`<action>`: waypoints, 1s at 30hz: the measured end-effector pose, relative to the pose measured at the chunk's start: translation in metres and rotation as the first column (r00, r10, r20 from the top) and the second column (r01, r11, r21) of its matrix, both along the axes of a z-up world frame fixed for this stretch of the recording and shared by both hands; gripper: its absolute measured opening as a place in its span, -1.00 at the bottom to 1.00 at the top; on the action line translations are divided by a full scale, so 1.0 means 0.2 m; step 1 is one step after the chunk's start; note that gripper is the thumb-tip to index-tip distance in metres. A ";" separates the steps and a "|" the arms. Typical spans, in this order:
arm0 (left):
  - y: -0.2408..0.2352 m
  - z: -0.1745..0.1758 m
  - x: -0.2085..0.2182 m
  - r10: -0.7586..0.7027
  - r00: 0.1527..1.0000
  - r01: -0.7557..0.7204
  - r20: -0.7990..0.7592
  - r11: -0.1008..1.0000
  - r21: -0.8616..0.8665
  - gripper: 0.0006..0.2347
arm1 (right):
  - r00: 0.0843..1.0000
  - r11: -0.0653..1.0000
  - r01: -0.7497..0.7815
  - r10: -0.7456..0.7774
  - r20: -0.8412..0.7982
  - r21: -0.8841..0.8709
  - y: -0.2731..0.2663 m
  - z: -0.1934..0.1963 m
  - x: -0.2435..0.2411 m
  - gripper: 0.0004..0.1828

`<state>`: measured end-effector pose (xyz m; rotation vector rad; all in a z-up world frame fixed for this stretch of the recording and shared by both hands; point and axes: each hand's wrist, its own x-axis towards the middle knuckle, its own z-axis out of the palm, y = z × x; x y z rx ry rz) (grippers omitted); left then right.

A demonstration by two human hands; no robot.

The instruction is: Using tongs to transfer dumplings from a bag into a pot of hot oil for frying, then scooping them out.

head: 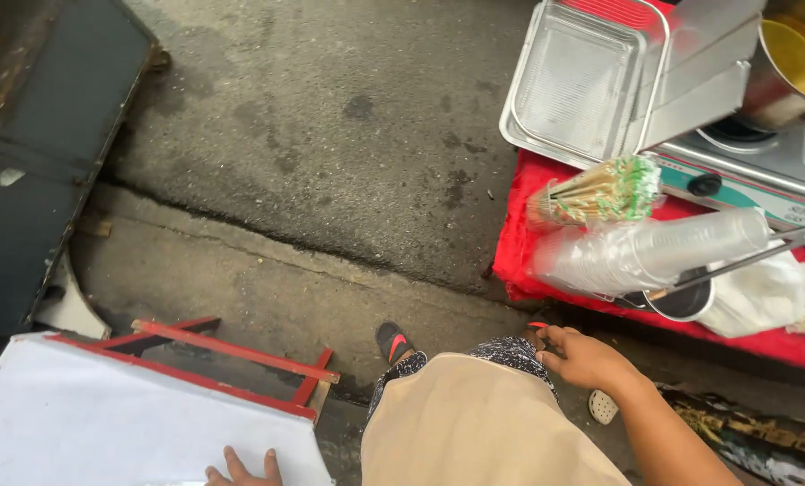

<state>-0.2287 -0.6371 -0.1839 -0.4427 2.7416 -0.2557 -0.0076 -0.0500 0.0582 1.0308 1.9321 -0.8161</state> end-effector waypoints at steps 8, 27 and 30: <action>0.64 0.29 -0.29 -0.382 0.922 0.378 -0.066 0.845 0.380 -0.24 | 0.970 0.980 0.200 -0.200 0.136 0.016 0.06 -0.50 0.55 -0.35; 2.72 0.23 0.30 -0.622 0.534 -0.100 0.573 0.626 0.774 0.03 | 0.392 0.393 0.919 -0.889 0.236 -0.045 -0.03 -0.78 1.86 -0.59; 2.88 0.10 0.45 -0.545 0.578 -0.276 0.607 0.569 0.775 -0.08 | 0.236 0.235 0.971 -0.933 0.272 -0.036 0.13 -0.67 2.04 -0.55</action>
